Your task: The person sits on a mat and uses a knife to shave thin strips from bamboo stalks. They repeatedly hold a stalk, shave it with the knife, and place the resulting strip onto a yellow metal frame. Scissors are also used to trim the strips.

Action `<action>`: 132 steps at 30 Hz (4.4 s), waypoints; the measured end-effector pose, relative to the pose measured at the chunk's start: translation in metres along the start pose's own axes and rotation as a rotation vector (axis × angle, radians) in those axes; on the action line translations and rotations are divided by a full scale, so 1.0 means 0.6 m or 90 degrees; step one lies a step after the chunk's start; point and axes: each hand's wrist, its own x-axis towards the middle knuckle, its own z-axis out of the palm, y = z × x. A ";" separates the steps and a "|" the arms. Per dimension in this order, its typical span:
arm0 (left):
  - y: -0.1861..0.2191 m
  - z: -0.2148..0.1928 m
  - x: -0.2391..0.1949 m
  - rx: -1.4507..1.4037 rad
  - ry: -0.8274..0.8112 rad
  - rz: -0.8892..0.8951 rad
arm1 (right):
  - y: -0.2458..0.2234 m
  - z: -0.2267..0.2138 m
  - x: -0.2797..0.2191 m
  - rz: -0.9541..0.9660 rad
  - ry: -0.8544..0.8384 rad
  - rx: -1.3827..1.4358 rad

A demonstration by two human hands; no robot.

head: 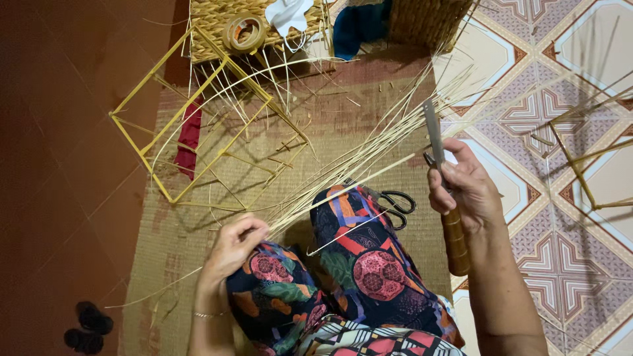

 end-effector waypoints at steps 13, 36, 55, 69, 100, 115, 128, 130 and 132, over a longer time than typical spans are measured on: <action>-0.055 -0.120 -0.099 0.136 0.114 -0.124 | -0.036 -0.094 0.020 -0.062 0.081 -0.060; -0.004 -0.185 0.302 0.419 0.444 0.292 | 0.040 -0.216 -0.023 -0.011 0.126 -0.180; -0.136 -0.163 0.360 0.556 0.496 0.171 | 0.119 -0.064 -0.099 0.325 0.047 0.093; -0.208 0.105 0.211 0.328 0.261 0.278 | 0.021 -0.238 -0.137 0.060 0.171 0.104; -0.343 0.263 0.322 0.468 0.077 -0.284 | 0.071 -0.143 -0.062 0.057 0.290 0.039; -0.247 0.209 0.289 0.314 0.141 -0.136 | 0.072 -0.094 -0.065 0.079 0.175 0.006; 0.152 0.101 0.035 0.204 0.374 0.203 | 0.126 0.109 -0.013 0.289 -0.066 -0.019; 0.159 0.094 0.011 0.128 0.333 0.176 | 0.138 0.151 -0.001 0.313 -0.111 0.000; 0.159 0.086 -0.014 0.109 0.310 0.135 | 0.147 0.179 0.001 0.321 -0.132 -0.001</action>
